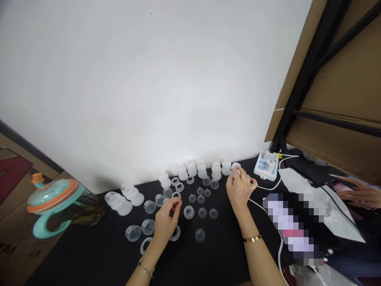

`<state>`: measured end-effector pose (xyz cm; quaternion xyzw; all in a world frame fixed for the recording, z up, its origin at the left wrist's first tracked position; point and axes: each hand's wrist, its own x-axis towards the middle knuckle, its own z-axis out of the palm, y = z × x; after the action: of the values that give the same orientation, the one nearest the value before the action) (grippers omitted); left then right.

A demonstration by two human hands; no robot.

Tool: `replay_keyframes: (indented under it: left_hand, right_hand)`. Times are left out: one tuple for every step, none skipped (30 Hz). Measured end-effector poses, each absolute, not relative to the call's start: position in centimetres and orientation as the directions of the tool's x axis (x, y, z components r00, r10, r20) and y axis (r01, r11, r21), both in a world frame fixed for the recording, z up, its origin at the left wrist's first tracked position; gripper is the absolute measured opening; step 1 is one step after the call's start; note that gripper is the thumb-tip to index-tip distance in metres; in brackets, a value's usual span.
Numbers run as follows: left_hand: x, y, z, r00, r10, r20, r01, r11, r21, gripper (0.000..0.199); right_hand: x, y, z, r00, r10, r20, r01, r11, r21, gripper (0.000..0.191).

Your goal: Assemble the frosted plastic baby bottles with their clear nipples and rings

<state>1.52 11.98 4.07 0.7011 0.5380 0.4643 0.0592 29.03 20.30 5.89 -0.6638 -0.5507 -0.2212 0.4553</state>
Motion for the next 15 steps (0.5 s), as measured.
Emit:
replay_keyframes:
  left_hand:
    - [1.3, 12.1, 4.2, -0.030, 0.796, 0.605, 0.693, -0.419, 0.587, 0.019]
    - [1.0, 12.2, 4.4, -0.053, 0.782, 0.621, 0.685, -0.424, 0.592, 0.019]
    - [0.8, 12.3, 4.6, -0.081, 0.767, 0.637, 0.679, -0.425, 0.599, 0.020]
    - [0.4, 12.4, 4.8, -0.112, 0.757, 0.643, 0.675, -0.417, 0.609, 0.020]
    - [0.1, 12.4, 5.0, -0.142, 0.750, 0.646, 0.671, -0.407, 0.620, 0.020]
    - [-0.2, 12.5, 5.2, -0.175, 0.739, 0.651, 0.669, -0.395, 0.629, 0.020]
    - [-0.5, 12.5, 5.3, -0.200, 0.729, 0.654, 0.671, -0.385, 0.634, 0.020]
    - [-0.8, 12.6, 5.5, -0.221, 0.720, 0.658, 0.675, -0.374, 0.636, 0.020]
    - [-1.0, 12.6, 5.6, -0.239, 0.712, 0.661, 0.682, -0.361, 0.636, 0.021]
    - [-1.2, 12.6, 5.8, -0.256, 0.702, 0.665, 0.697, -0.343, 0.630, 0.021]
    - [-1.4, 12.6, 5.9, -0.275, 0.689, 0.671, 0.719, -0.316, 0.619, 0.021]
    - [-1.5, 12.6, 6.0, -0.295, 0.672, 0.679, 0.746, -0.282, 0.603, 0.021]
    - [-1.7, 12.6, 6.0, -0.313, 0.648, 0.695, 0.778, -0.244, 0.578, 0.020]
    - [-1.8, 12.6, 6.1, -0.329, 0.624, 0.709, 0.808, -0.202, 0.553, 0.019]
    - [-2.0, 12.7, 6.2, -0.333, 0.604, 0.724, 0.828, -0.179, 0.531, 0.018]
  right_hand:
    - [29.0, 20.4, 5.8, 0.295, 0.534, 0.792, 0.934, 0.012, -0.356, 0.031]
    - [29.0, 20.4, 5.8, 0.295, 0.537, 0.790, 0.936, 0.004, -0.352, 0.031]
    - [29.0, 20.4, 5.8, 0.294, 0.539, 0.789, 0.937, 0.000, -0.349, 0.032]
    - [28.9, 20.4, 5.8, 0.293, 0.541, 0.788, 0.938, -0.002, -0.347, 0.032]
    - [28.9, 20.4, 5.8, 0.292, 0.544, 0.786, 0.938, -0.001, -0.347, 0.033]
    - [28.9, 20.3, 5.9, 0.289, 0.547, 0.785, 0.938, 0.003, -0.347, 0.033]
    - [28.9, 20.3, 6.0, 0.287, 0.549, 0.785, 0.938, 0.008, -0.348, 0.034]
    - [28.9, 20.3, 6.0, 0.284, 0.550, 0.785, 0.938, 0.013, -0.348, 0.034]
    - [28.9, 20.2, 6.0, 0.281, 0.550, 0.787, 0.938, 0.017, -0.347, 0.034]
    - [28.9, 20.2, 6.0, 0.279, 0.549, 0.788, 0.938, 0.020, -0.345, 0.034]
    - [28.9, 20.3, 6.0, 0.277, 0.547, 0.790, 0.939, 0.021, -0.344, 0.034]
    - [29.0, 20.3, 6.0, 0.278, 0.545, 0.791, 0.938, 0.022, -0.345, 0.033]
    - [29.0, 20.4, 5.9, 0.280, 0.540, 0.794, 0.938, 0.022, -0.346, 0.033]
    - [29.0, 20.5, 5.8, 0.284, 0.536, 0.795, 0.936, 0.023, -0.351, 0.032]
    - [29.1, 20.6, 5.7, 0.291, 0.534, 0.794, 0.933, 0.024, -0.358, 0.032]
